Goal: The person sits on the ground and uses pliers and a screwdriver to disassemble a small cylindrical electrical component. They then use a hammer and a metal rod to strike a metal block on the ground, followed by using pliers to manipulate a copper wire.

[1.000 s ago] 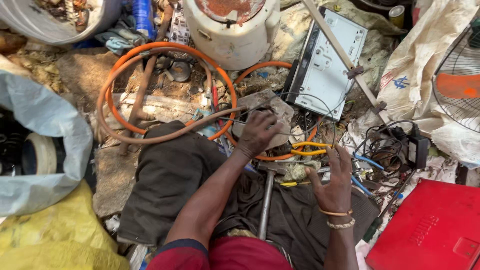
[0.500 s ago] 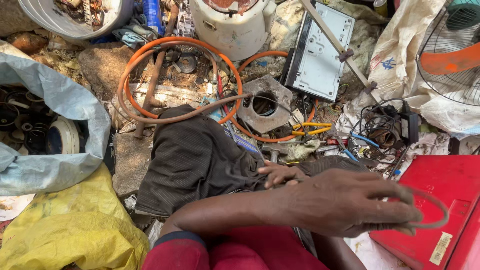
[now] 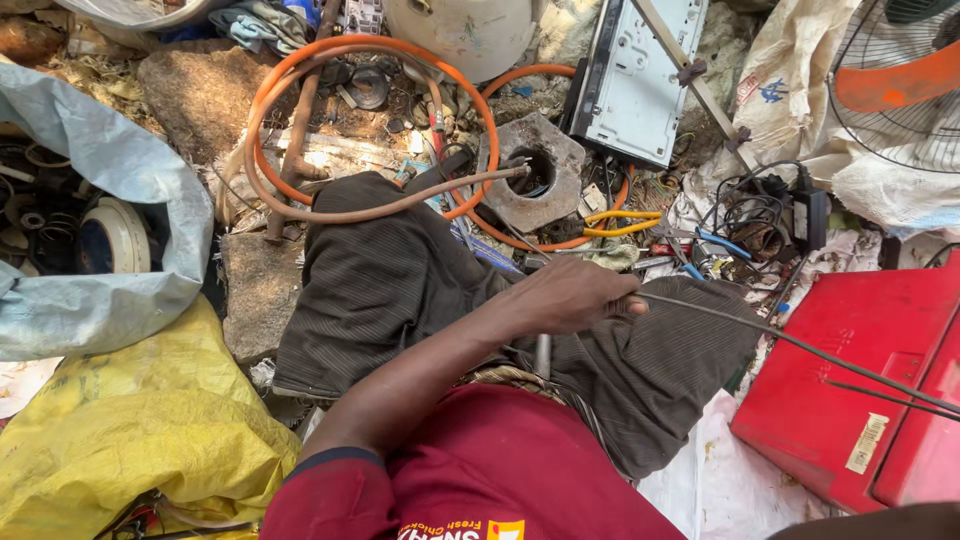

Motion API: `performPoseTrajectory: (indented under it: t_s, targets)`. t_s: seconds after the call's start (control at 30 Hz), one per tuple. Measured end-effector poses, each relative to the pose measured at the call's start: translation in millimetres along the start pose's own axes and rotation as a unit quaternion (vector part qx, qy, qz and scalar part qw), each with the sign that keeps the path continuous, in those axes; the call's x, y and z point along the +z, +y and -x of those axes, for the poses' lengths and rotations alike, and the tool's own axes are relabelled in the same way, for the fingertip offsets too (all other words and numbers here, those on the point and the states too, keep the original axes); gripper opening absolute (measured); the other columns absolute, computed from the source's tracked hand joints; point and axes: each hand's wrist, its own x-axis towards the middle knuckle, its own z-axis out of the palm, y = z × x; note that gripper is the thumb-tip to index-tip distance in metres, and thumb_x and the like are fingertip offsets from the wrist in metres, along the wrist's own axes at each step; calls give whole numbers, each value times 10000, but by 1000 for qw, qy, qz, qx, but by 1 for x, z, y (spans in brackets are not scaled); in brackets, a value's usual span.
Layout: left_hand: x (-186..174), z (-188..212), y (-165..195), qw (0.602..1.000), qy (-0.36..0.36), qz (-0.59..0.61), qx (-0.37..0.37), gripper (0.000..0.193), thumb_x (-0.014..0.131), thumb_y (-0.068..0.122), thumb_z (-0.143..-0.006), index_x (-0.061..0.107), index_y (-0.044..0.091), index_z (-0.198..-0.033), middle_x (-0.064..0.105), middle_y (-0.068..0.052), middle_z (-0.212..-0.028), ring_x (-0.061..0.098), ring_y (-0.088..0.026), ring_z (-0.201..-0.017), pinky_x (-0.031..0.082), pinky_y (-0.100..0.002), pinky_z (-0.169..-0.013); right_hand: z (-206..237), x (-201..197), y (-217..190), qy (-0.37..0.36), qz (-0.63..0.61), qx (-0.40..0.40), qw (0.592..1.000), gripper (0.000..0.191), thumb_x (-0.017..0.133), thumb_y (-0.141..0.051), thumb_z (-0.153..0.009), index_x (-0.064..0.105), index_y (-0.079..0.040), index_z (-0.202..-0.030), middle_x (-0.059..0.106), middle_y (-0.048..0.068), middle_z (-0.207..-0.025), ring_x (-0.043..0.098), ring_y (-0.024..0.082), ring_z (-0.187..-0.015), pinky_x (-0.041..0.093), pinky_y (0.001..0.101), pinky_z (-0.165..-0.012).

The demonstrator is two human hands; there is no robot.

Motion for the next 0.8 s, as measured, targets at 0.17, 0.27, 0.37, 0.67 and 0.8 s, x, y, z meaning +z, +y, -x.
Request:
performPoseTrajectory:
  t_s: [0.17,0.27,0.37,0.67,0.8]
  targets:
    - [-30,15,62,976,130,147,98,439,469,489,-1085,628,82,-1037,621,-119,-757,638,-269,-653,481,-427,-631,23,84,-56,-247,11,-129,960,209,558,-129,-1045,694,-17,-1157,716,102,-1096,641,158,-764,425,259,-566]
    - [-37,17,115,910,110,359,174,474,429,519,-1163,615,99,-1043,619,-39,-823,636,-149,-766,531,-331,-731,85,145,-57,-331,-483,143,798,621,515,-566,-1006,566,-112,-1427,630,56,-1337,676,162,-1076,577,281,-933]
    - [-50,18,139,905,29,414,92,464,444,506,-1109,634,85,-1064,613,-39,-805,617,-145,-760,512,-336,-737,122,165,-51,-312,-589,325,671,573,547,-501,-980,586,-72,-1358,642,94,-1247,681,170,-1072,587,324,-933]
    - [-23,55,54,879,458,-39,130,576,653,522,-1015,557,50,-1330,550,-161,-1397,500,-337,-1368,438,-505,-1139,99,130,-50,-277,-518,171,791,326,573,-370,-1098,631,-61,-1011,635,58,-897,631,174,-737,573,356,-683]
    - [41,49,21,977,142,131,94,838,749,511,-871,531,-78,-1425,515,-311,-1439,480,-470,-1333,411,-557,-1047,64,106,-30,-164,-696,219,664,444,553,-440,-1195,574,-59,-967,477,-30,-735,497,70,-628,472,246,-579]
